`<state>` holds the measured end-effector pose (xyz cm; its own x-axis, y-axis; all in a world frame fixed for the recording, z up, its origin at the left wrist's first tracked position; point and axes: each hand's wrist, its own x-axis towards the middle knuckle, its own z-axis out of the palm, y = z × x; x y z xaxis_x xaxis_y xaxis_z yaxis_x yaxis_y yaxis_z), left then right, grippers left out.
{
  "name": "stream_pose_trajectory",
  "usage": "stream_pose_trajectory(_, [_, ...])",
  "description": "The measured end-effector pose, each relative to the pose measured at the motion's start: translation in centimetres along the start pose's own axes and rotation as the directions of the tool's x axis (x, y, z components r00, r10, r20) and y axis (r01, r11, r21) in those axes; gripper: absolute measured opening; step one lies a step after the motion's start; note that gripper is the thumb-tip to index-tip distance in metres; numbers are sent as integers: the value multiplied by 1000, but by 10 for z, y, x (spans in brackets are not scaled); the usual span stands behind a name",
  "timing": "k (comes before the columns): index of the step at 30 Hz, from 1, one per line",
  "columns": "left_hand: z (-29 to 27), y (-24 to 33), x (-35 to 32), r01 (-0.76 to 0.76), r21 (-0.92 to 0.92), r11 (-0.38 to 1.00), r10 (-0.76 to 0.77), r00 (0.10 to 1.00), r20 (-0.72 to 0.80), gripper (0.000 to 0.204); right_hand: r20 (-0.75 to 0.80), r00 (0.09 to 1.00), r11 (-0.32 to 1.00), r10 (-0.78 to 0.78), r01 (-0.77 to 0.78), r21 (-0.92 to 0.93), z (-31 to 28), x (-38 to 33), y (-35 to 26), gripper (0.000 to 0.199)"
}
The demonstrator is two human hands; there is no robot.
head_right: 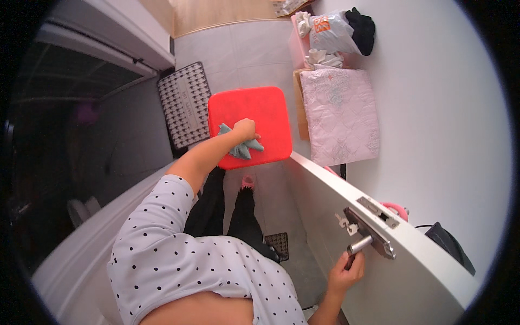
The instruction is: The person walks from a hallway into a bathroom, places a package on a toilet tank, and washes a green cloth in a basin of water at the sink. After wringing out the cloth, the person returns to the hallway and wipes the surface of a white door with the damp cloth.
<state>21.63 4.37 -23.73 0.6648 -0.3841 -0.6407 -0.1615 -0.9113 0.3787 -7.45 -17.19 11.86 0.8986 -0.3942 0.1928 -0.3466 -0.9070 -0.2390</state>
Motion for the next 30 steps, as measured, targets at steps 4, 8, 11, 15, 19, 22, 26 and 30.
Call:
stream_pose_trajectory(4, [-2, -7, 54, 4, -41, 999, -5, 1000, -22, 47, 3, 987, 987, 160, -160, 0, 2, -3, -11, 27])
stream_pose_trajectory(8, [-9, -13, 102, 71, -108, 992, -73, 997, -9, 41, -19, 972, 972, 233, -233, -38, 9, -7, -13, 33])
stream_pose_trajectory(11, [-18, -18, 124, 79, -125, 989, -81, 997, -11, 39, 77, 940, 943, 333, -329, -54, -3, -24, 3, 39])
stream_pose_trajectory(15, [-22, -22, 159, 28, -153, 988, -37, 998, -51, 38, -13, 945, 938, 327, -326, -115, 5, -30, -2, 39])
stream_pose_trajectory(19, [-22, -29, 191, 45, -298, 953, -67, 996, -64, 39, -32, 922, 919, 387, -388, -71, 6, -29, -1, 38])
stream_pose_trajectory(22, [-12, -32, 188, 4, -385, 923, -70, 985, -157, 38, -52, 924, 923, 379, -381, -52, 11, -26, 0, 37])
stream_pose_trajectory(26, [-4, -27, 109, -156, -454, 877, 31, 962, -271, 32, -59, 932, 932, 356, -359, -52, 14, -27, 5, 40])
stream_pose_trajectory(30, [18, -54, -22, -88, -676, 732, -30, 987, -161, 26, -99, 956, 960, 276, -280, -26, 21, -17, -2, 34])
